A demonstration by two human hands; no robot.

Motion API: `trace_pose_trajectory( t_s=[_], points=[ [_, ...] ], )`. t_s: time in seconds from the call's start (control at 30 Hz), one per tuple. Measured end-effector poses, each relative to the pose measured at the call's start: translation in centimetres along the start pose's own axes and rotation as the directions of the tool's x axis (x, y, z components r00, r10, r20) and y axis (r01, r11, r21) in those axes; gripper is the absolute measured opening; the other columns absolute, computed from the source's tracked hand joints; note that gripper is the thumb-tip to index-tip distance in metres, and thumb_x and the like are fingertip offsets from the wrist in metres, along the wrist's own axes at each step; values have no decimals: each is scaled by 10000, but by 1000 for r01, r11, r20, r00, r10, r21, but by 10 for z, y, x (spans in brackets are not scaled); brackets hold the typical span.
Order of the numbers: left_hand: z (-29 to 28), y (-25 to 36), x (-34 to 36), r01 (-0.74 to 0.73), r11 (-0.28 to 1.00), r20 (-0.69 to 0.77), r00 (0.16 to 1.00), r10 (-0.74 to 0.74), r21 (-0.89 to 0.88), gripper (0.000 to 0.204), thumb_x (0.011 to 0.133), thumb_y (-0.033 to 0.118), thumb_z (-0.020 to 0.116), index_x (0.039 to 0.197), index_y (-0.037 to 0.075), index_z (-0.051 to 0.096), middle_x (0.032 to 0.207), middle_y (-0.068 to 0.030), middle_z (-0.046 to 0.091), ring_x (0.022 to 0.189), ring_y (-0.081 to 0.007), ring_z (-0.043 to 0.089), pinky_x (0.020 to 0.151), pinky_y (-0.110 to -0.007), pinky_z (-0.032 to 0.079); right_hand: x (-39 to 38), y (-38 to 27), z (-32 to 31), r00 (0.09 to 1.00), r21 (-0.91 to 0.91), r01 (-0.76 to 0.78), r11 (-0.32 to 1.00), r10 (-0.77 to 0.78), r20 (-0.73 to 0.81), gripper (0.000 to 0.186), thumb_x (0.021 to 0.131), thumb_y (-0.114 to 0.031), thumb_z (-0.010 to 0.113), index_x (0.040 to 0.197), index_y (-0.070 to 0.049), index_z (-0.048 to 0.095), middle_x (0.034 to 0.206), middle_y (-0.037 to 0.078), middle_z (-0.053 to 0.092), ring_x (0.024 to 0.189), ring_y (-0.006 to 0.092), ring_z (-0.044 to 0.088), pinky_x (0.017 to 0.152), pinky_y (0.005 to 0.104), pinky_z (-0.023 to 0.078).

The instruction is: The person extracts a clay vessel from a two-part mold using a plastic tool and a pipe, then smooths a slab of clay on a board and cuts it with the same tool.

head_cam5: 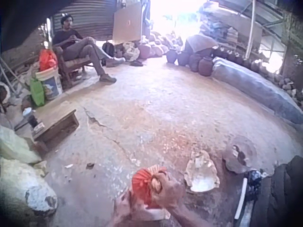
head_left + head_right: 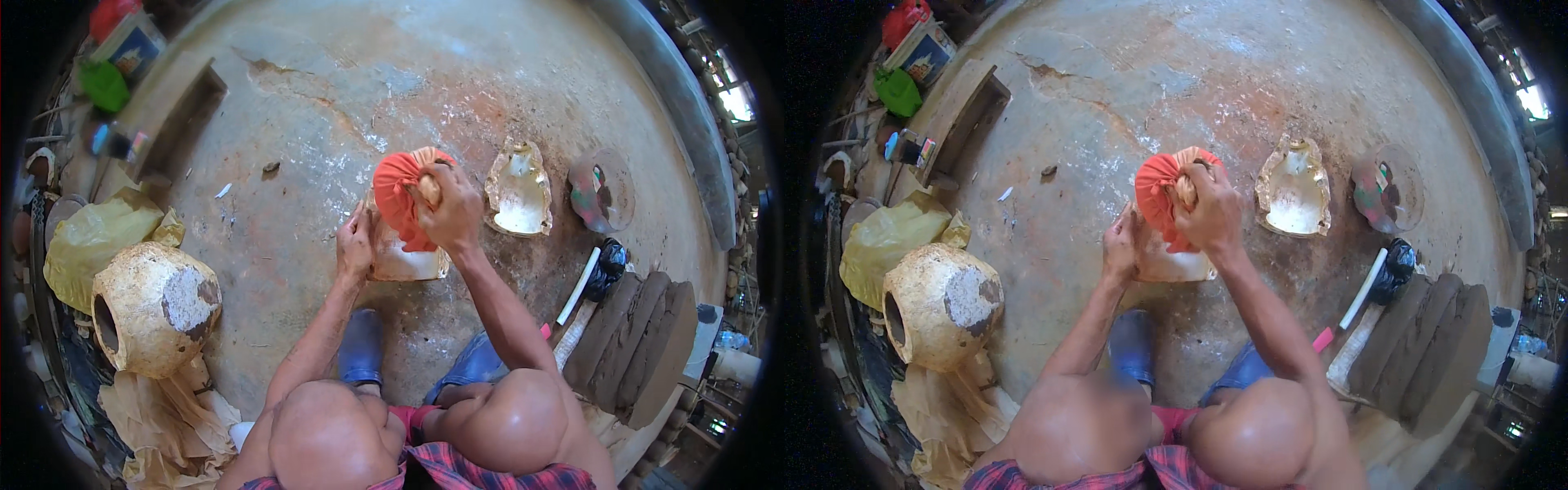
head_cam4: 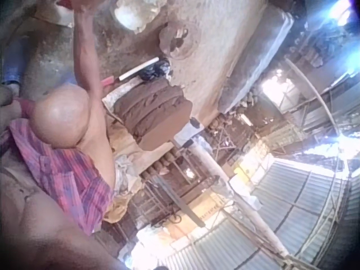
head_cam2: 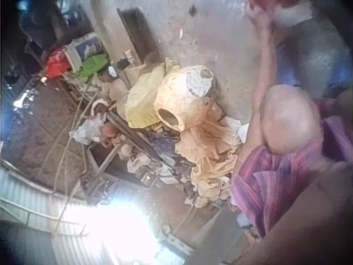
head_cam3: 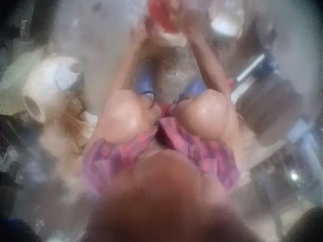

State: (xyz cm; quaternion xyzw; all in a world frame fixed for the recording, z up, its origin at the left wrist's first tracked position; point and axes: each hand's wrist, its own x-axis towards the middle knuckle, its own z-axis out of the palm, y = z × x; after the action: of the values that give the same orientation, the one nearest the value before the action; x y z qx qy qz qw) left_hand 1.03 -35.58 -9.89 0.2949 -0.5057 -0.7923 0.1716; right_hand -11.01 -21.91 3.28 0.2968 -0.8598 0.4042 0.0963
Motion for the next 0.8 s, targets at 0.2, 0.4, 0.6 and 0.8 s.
trace_pose_trajectory(
  t_s=[0.2, 0.4, 0.6, 0.8],
  points=[
    [-6, 14, 4, 61, 998, 46, 997, -62, 30, 515, 1114, 287, 536, 1496, -58, 552, 1119, -36, 733, 886, -66, 629, 756, -249, 513, 7, -1, -10, 946, -34, -18, 999, 28, 323, 315, 859, -306, 816, 1067, -111, 680, 940, 171, 692, 873, 402, 708, 731, 497, 554],
    [8, 18, -7, 106, 992, 12, 994, -107, 70, 506, 1094, 231, 534, 1506, -63, 538, 1280, -110, 703, 1074, -110, 640, 917, -260, 515, -60, 9, -7, 893, -232, -64, 971, 159, 420, 267, 853, -299, 808, 1001, -116, 683, 874, 144, 682, 775, 365, 696, 676, 475, 544],
    [-10, 17, -4, 22, 996, 55, 998, -27, 85, 499, 1092, 195, 522, 1506, -82, 522, 1380, -149, 676, 1202, -155, 634, 1039, -286, 496, -74, -20, -29, 912, -5, -55, 998, 52, 407, 281, 820, -301, 811, 1015, -138, 693, 891, 137, 692, 786, 378, 708, 685, 473, 557],
    [5, 21, -3, 8, 991, 142, 989, -27, 136, 428, 1090, 168, 541, 1457, -44, 599, 1254, -101, 736, 1065, -142, 696, 918, -294, 569, -92, -15, -43, 837, 5, -48, 999, 37, 547, 310, 820, -335, 830, 1010, -123, 709, 929, 126, 716, 864, 362, 720, 752, 458, 576]
  ],
)
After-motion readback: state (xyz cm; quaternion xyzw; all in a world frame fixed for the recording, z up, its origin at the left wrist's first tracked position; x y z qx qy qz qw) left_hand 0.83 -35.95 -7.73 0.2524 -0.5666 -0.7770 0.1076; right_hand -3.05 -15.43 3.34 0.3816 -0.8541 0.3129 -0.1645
